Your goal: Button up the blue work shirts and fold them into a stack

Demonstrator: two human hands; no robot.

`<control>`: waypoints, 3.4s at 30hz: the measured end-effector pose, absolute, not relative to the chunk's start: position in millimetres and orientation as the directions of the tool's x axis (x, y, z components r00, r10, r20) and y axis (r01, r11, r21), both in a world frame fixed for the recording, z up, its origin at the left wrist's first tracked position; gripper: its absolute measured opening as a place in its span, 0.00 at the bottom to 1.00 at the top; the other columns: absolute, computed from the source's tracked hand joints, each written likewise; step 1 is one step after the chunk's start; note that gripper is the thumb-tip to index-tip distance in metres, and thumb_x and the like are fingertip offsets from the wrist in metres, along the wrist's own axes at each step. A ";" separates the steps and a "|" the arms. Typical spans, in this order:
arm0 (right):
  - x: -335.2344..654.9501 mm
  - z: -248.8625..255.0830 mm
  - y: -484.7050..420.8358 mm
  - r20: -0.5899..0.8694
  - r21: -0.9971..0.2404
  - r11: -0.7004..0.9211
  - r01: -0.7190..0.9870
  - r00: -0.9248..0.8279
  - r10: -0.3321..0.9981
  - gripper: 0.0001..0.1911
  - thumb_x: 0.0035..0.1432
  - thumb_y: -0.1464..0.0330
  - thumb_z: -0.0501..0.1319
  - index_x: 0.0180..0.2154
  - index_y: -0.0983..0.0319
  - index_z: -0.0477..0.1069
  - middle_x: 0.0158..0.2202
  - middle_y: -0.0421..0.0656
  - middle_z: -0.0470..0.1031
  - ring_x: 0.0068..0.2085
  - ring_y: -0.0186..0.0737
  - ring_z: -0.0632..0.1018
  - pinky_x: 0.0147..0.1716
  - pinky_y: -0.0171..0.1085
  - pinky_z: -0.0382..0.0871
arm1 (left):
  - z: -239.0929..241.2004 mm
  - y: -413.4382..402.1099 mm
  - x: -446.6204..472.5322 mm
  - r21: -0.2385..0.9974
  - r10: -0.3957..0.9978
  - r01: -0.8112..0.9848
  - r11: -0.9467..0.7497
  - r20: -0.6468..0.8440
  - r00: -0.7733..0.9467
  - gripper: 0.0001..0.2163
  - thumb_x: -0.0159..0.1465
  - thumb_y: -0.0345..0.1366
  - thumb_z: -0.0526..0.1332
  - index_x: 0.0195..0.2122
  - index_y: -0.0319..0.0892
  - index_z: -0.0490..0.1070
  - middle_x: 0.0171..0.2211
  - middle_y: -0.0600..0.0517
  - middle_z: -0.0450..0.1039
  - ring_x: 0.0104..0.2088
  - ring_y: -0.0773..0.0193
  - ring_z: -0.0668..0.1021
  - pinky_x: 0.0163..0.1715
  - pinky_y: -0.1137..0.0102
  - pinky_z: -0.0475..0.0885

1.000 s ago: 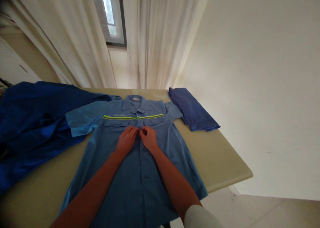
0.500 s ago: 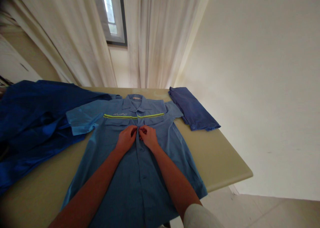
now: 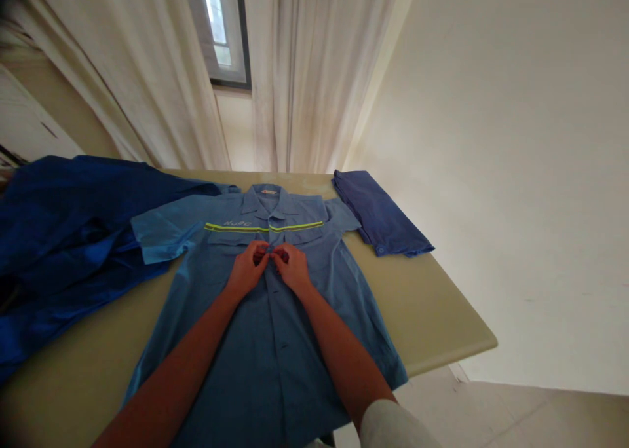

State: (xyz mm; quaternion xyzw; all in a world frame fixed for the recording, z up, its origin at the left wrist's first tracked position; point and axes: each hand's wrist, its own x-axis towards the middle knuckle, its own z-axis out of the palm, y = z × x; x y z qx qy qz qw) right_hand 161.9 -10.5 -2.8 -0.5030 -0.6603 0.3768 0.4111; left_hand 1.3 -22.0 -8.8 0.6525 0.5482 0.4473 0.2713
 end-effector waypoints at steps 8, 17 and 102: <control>162.4 4.1 -12.7 0.259 -0.819 0.326 0.473 -0.201 0.945 0.08 0.66 0.66 0.58 0.39 0.59 0.76 0.38 0.43 0.77 0.33 0.37 0.77 0.36 0.35 0.71 | -9.5 -20.5 0.1 0.885 0.964 0.396 -0.244 0.267 -0.003 0.10 0.63 0.35 0.61 0.46 0.45 0.72 0.37 0.52 0.79 0.36 0.61 0.82 0.39 0.67 0.77; 160.9 1.0 -10.8 0.252 -0.825 0.314 0.470 -0.192 0.949 0.06 0.65 0.71 0.56 0.38 0.59 0.72 0.36 0.42 0.76 0.31 0.36 0.74 0.39 0.36 0.70 | -9.0 -20.1 4.2 0.850 0.959 0.461 -0.255 0.284 0.007 0.08 0.64 0.33 0.60 0.45 0.44 0.71 0.36 0.51 0.77 0.34 0.61 0.79 0.37 0.66 0.76; 196.1 15.0 -69.7 0.058 -0.771 0.202 0.605 -0.249 0.967 0.03 0.56 0.72 0.63 0.34 0.63 0.75 0.26 0.38 0.76 0.28 0.33 0.74 0.30 0.31 0.63 | 10.3 -96.1 25.7 0.559 0.944 0.761 -0.329 0.183 0.273 0.07 0.70 0.28 0.54 0.40 0.44 0.71 0.40 0.49 0.75 0.43 0.59 0.76 0.46 0.65 0.72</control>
